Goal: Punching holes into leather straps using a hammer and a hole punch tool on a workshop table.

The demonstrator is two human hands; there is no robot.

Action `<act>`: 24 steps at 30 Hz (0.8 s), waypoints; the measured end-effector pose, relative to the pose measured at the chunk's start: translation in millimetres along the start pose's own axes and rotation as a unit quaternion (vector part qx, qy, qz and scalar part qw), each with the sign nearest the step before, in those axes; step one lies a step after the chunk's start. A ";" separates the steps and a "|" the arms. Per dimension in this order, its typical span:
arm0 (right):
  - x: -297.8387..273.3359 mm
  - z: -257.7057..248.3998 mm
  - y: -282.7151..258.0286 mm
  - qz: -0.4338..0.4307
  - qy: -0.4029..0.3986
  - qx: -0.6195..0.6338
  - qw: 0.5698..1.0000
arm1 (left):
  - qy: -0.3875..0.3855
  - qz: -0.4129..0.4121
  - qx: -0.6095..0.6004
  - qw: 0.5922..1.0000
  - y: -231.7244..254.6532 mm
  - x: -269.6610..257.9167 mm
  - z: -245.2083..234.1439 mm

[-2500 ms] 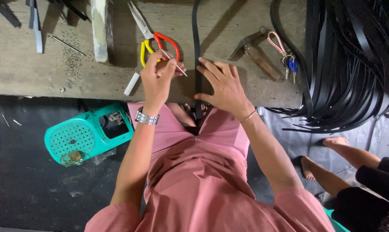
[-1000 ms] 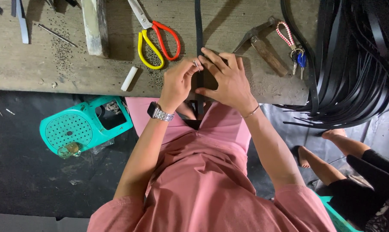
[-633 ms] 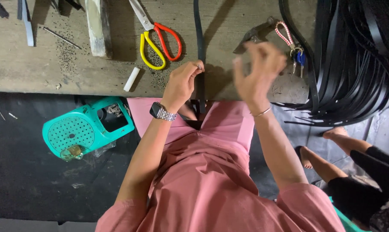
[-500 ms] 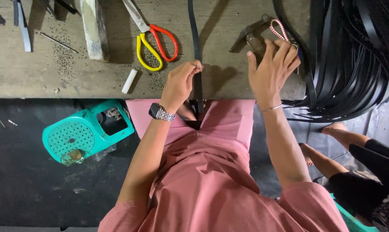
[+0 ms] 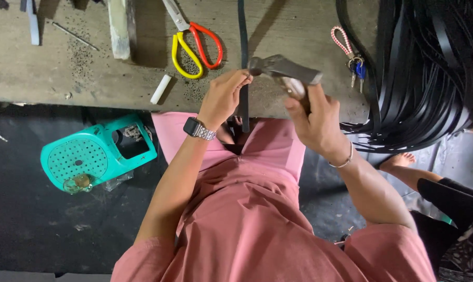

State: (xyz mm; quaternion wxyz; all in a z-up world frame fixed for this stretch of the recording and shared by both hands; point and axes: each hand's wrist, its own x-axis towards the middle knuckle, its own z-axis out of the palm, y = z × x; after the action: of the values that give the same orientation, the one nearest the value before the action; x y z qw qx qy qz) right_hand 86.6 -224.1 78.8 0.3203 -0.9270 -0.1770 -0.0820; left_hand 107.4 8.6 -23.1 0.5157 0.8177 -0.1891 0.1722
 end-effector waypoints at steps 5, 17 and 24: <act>7.6 -3.7 -11.7 -0.029 -0.051 -0.017 0.998 | -0.007 -0.003 0.007 1.000 -2.0 0.0 -0.1; 6.3 -7.7 6.5 -0.007 -0.062 -0.076 0.995 | -0.013 0.012 0.008 1.000 6.4 5.1 -4.1; 10.3 17.6 78.7 -0.020 0.106 -0.279 0.954 | -0.015 0.017 0.002 1.000 18.0 7.4 -10.0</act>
State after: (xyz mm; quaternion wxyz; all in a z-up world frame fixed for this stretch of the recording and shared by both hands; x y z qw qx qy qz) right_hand 126.8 -268.0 23.4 0.0640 -0.9616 -0.1307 -0.2326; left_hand 104.2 9.6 -1.5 0.5083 0.8180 -0.2101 0.1686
